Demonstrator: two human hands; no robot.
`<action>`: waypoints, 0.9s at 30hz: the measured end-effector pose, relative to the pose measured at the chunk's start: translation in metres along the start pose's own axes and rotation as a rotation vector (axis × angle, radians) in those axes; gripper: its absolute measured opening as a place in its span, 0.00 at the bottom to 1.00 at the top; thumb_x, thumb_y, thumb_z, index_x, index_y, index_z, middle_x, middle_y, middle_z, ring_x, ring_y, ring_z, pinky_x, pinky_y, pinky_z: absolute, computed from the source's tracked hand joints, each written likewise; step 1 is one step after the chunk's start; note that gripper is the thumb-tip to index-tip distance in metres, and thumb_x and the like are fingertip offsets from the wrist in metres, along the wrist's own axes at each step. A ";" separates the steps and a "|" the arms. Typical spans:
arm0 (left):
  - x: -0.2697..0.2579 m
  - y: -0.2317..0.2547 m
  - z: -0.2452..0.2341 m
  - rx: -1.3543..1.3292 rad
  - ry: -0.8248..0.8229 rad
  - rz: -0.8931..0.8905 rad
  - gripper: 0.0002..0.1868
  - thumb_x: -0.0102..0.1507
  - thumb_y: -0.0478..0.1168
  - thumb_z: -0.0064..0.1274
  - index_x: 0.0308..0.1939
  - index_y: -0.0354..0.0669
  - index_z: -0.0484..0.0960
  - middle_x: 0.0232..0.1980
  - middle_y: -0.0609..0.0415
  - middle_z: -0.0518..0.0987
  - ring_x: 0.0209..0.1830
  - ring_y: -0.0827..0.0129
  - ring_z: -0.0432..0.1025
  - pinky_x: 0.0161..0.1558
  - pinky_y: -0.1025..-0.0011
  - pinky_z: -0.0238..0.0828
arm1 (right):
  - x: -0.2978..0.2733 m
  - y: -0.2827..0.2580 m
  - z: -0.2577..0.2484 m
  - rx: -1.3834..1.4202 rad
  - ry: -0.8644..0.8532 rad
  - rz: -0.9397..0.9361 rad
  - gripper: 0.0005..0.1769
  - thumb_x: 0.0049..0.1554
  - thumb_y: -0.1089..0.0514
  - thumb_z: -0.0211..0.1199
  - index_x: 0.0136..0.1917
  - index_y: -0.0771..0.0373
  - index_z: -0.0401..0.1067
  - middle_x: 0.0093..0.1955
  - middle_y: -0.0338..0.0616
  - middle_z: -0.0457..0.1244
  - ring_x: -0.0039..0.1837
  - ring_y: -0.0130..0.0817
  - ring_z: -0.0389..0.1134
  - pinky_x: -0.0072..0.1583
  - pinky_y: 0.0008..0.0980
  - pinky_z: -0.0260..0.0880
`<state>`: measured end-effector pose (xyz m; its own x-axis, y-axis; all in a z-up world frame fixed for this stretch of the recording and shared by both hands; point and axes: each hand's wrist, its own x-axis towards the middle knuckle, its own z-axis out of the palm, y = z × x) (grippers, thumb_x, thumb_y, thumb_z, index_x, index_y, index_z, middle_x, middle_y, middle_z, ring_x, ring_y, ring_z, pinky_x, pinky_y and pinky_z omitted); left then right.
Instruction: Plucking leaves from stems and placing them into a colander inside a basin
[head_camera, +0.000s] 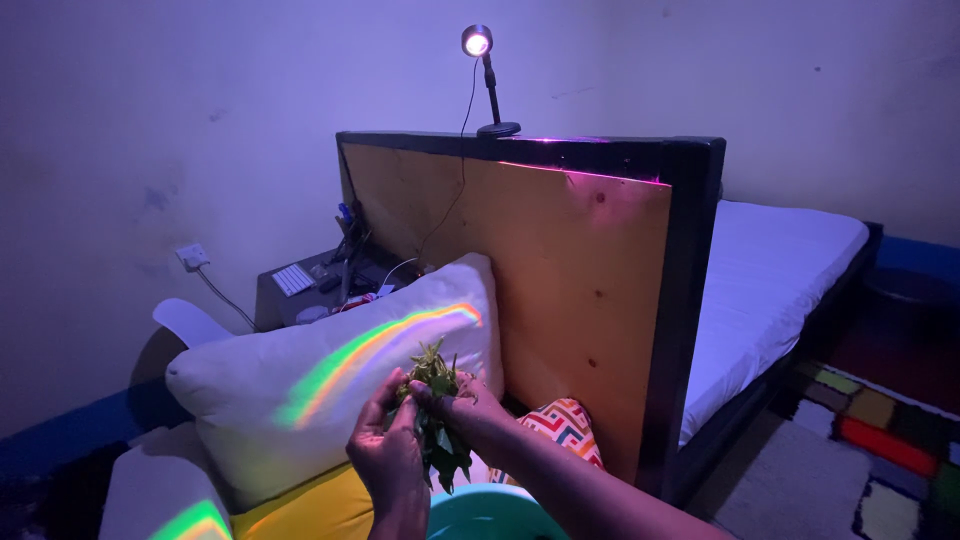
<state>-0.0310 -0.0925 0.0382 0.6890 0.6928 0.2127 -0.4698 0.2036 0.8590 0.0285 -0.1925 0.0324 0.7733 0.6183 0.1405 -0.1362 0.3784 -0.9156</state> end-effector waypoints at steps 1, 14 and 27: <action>0.003 -0.007 -0.003 -0.001 0.001 0.000 0.18 0.58 0.27 0.56 0.52 0.40 0.85 0.48 0.53 0.85 0.43 0.74 0.78 0.47 0.76 0.75 | 0.001 0.000 -0.001 -0.001 -0.001 0.000 0.19 0.58 0.46 0.67 0.56 0.60 0.73 0.42 0.36 0.68 0.43 0.24 0.69 0.42 0.25 0.70; 0.008 -0.049 -0.009 0.131 0.157 0.155 0.07 0.61 0.32 0.64 0.41 0.32 0.84 0.35 0.54 0.80 0.31 0.73 0.69 0.36 0.74 0.67 | -0.003 0.000 0.002 -0.024 -0.008 -0.085 0.24 0.60 0.44 0.65 0.63 0.59 0.76 0.47 0.38 0.70 0.49 0.24 0.70 0.50 0.26 0.71; -0.028 -0.012 0.006 0.612 0.104 0.653 0.12 0.56 0.34 0.60 0.44 0.41 0.86 0.47 0.51 0.83 0.51 0.55 0.75 0.57 0.59 0.68 | 0.026 0.011 -0.009 0.130 -0.041 -0.024 0.26 0.63 0.38 0.59 0.58 0.62 0.71 0.48 0.44 0.68 0.50 0.30 0.70 0.52 0.34 0.73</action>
<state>-0.0417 -0.1184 0.0248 0.3206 0.6061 0.7279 -0.3541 -0.6360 0.6856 0.0526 -0.1779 0.0226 0.7514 0.6349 0.1796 -0.1990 0.4776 -0.8558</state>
